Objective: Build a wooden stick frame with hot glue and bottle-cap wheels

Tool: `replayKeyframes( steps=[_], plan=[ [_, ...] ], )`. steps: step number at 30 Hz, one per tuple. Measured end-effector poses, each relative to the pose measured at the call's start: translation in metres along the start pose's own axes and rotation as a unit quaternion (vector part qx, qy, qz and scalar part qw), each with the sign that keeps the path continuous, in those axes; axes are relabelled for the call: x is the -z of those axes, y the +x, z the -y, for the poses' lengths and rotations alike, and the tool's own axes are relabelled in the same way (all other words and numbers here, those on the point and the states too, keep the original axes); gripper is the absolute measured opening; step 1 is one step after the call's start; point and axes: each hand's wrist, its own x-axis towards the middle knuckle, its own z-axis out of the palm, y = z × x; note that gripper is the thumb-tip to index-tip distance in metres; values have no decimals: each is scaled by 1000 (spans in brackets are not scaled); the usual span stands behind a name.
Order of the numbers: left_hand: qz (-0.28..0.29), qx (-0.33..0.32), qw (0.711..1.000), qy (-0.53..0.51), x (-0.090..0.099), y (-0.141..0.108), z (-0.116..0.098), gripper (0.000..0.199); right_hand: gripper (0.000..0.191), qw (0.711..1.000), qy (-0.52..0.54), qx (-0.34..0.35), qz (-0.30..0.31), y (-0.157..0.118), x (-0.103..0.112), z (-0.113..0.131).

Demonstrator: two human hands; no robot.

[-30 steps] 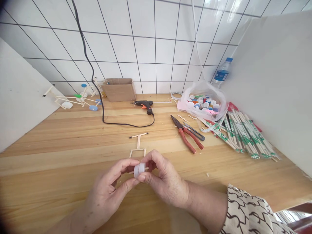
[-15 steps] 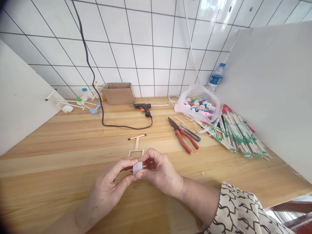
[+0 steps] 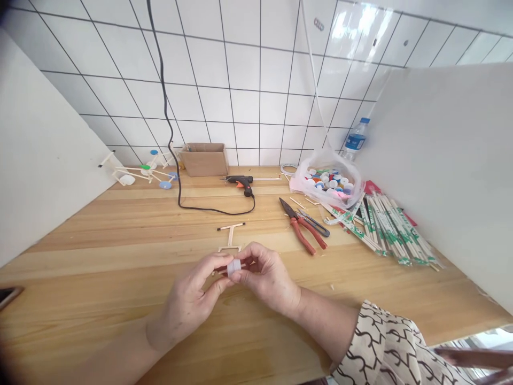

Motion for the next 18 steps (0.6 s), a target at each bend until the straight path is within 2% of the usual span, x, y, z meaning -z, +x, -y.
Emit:
replayKeyframes(
  steps=[6,18],
  plan=[
    [-2,-10,1000,-23,1,1,0,17,27,1000,18,13,18,-1,0,5],
    [20,54,996,-69,5,-3,-6,23,34,998,30,-37,32,-2,2,14]
  ],
)
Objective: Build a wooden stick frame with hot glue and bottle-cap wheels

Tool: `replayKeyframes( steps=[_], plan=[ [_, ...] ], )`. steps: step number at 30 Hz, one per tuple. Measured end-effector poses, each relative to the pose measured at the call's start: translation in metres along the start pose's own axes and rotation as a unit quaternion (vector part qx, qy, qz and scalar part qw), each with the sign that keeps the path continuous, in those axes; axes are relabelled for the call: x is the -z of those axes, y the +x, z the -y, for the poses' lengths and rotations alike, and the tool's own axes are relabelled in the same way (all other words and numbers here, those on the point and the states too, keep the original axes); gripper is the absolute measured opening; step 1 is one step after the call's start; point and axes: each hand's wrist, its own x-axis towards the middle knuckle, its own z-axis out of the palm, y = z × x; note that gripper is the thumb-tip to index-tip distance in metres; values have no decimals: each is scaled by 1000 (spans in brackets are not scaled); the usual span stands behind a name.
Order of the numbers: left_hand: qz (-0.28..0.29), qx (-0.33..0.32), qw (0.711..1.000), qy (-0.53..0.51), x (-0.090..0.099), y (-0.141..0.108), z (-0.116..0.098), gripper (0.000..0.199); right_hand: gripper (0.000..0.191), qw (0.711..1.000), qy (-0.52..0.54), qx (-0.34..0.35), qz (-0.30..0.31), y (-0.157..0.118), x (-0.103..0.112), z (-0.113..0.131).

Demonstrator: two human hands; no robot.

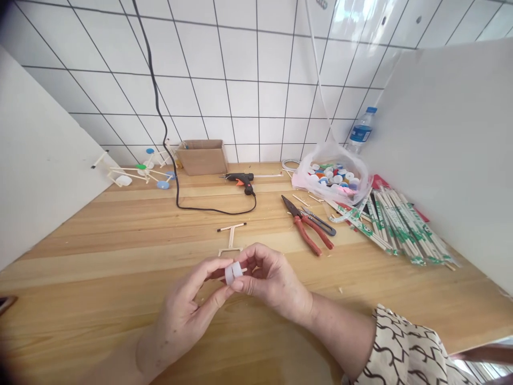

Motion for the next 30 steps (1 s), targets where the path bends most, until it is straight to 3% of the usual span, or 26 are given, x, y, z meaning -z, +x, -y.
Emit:
replayKeyframes(
  steps=[11,18,30],
  plan=[
    [6,35,999,7,-1,-1,2,29,27,998,-51,22,29,-1,-1,-1],
    [-7,63,998,15,-3,-3,-3,27,31,993,-119,4,-15,-6,-3,-2],
    [-36,37,997,56,-3,-6,-7,35,36,995,-84,-40,-38,-8,-5,-3]
  ],
)
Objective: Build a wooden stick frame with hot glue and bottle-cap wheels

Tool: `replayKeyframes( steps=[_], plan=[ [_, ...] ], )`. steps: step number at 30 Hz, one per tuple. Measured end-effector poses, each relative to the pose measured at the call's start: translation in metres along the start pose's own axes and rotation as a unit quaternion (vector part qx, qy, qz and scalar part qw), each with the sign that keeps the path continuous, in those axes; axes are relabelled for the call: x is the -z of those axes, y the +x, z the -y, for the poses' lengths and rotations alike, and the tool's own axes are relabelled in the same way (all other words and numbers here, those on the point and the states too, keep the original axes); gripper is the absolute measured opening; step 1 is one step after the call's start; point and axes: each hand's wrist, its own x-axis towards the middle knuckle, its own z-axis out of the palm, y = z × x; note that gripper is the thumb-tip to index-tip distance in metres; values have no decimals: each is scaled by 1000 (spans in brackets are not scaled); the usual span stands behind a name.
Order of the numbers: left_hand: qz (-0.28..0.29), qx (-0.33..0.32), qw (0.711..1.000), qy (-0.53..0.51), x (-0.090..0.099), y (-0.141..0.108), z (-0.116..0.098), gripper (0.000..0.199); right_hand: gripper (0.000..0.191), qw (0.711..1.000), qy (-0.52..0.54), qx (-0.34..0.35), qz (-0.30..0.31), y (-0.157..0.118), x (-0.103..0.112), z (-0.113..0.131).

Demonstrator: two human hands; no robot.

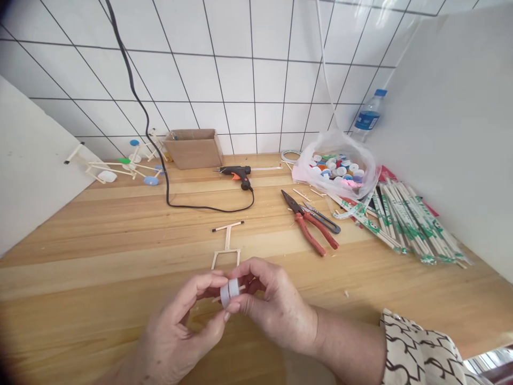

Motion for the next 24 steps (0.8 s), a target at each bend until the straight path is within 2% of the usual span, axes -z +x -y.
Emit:
replayKeyframes(
  steps=[8,16,20,24],
  plan=[
    [22,14,999,41,0,-10,7,34,25,1000,20,-19,0,-2,-1,0],
    [25,-13,999,15,3,1,5,24,27,986,164,-32,8,3,2,-14],
    [17,-33,999,25,2,2,5,17,26,982,186,-41,9,4,0,-13],
    [4,-58,998,29,0,1,6,14,18,980,197,-18,34,5,-2,-7]
  ],
)
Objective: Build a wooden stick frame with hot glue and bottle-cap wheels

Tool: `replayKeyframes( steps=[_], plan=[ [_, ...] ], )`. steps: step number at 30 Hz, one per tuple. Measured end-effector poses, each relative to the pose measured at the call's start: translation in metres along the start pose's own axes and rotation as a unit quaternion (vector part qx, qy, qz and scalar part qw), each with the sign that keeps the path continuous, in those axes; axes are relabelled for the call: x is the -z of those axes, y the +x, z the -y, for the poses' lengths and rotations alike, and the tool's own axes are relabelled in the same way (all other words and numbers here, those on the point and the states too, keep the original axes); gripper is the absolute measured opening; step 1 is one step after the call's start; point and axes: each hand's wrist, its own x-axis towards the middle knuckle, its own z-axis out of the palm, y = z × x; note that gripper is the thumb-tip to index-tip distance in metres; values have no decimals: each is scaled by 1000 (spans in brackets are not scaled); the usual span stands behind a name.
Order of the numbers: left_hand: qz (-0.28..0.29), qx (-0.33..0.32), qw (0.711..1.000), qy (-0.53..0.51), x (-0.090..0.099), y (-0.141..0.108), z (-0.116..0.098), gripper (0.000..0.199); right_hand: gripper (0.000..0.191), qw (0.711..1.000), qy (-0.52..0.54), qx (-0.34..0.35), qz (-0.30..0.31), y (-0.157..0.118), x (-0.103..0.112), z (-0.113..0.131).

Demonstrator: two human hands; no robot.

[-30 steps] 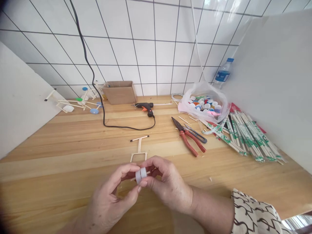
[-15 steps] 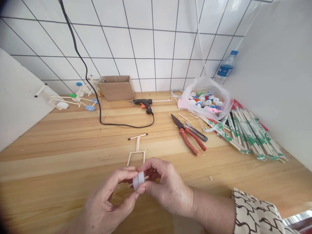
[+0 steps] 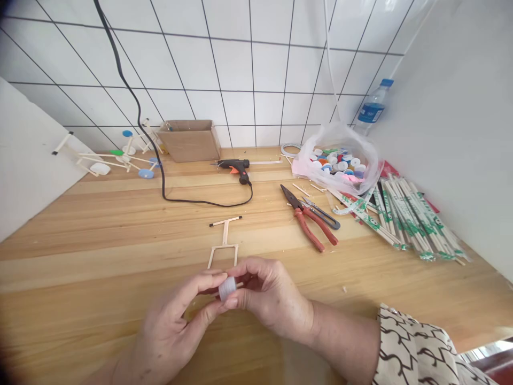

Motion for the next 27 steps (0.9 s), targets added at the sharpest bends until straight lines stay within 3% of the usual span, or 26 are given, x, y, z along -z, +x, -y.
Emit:
replayKeyframes(
  steps=[5,12,27],
  plan=[
    [0,13,1000,-28,0,1,-2,20,18,1000,-22,15,15,1,-1,6],
    [48,65,996,-36,1,3,-3,23,23,997,-69,-1,17,-2,-1,9],
    [70,52,995,-41,7,0,-9,21,37,971,-238,4,-6,-10,-5,10]
  ],
)
